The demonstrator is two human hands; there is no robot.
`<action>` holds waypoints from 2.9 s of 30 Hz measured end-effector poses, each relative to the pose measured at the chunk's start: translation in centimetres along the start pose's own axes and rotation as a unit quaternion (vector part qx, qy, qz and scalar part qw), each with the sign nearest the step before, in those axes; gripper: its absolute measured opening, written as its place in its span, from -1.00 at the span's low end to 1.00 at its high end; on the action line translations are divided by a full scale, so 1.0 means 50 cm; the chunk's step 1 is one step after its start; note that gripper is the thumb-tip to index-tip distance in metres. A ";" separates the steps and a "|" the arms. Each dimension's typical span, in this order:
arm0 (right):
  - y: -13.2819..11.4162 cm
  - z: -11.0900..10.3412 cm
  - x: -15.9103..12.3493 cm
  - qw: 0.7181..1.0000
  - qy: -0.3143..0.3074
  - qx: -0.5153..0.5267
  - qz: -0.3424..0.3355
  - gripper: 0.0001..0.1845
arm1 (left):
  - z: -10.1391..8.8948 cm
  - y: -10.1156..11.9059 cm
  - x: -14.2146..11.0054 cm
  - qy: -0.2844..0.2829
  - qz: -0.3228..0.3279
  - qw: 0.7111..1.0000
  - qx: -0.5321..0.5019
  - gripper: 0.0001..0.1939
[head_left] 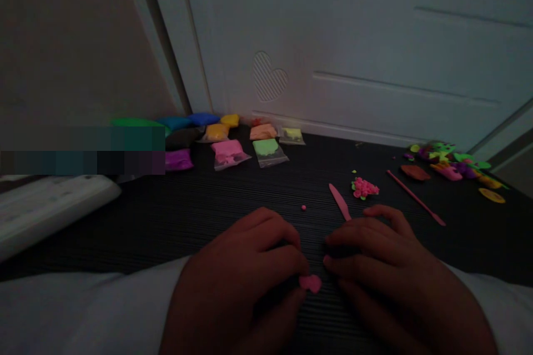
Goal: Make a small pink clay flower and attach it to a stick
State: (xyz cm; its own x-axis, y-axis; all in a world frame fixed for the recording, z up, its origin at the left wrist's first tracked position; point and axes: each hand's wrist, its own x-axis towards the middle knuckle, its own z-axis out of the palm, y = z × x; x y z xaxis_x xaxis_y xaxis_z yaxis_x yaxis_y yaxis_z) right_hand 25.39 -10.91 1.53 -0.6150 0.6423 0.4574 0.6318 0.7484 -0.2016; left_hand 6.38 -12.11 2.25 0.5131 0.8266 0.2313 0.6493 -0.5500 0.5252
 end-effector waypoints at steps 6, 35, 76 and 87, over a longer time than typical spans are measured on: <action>0.001 -0.005 -0.004 1.000 0.022 0.000 0.001 -0.85 | 0.000 0.002 -0.001 0.008 -0.009 1.000 0.004 -0.89; -0.004 -0.006 -0.001 0.998 -0.045 -0.042 0.000 -0.78 | 0.000 0.003 -0.002 0.004 0.003 1.000 0.002 -0.91; -0.020 -0.010 0.004 0.990 0.097 0.053 -0.093 -0.86 | -0.010 0.011 -0.001 0.035 0.008 0.998 -0.059 -0.86; -0.049 -0.003 -0.008 0.972 0.212 -0.003 -0.105 -0.63 | -0.015 0.019 -0.008 -0.045 -0.034 0.980 -0.193 -0.89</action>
State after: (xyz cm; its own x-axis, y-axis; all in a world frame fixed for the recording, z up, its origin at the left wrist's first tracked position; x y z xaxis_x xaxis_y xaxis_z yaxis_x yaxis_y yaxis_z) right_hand 24.14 -13.03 1.99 -0.4814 0.3491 0.8040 0.5177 0.8534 -0.0606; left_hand 6.37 -12.88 3.29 0.5344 0.8367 0.1200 0.4333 -0.3931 0.8110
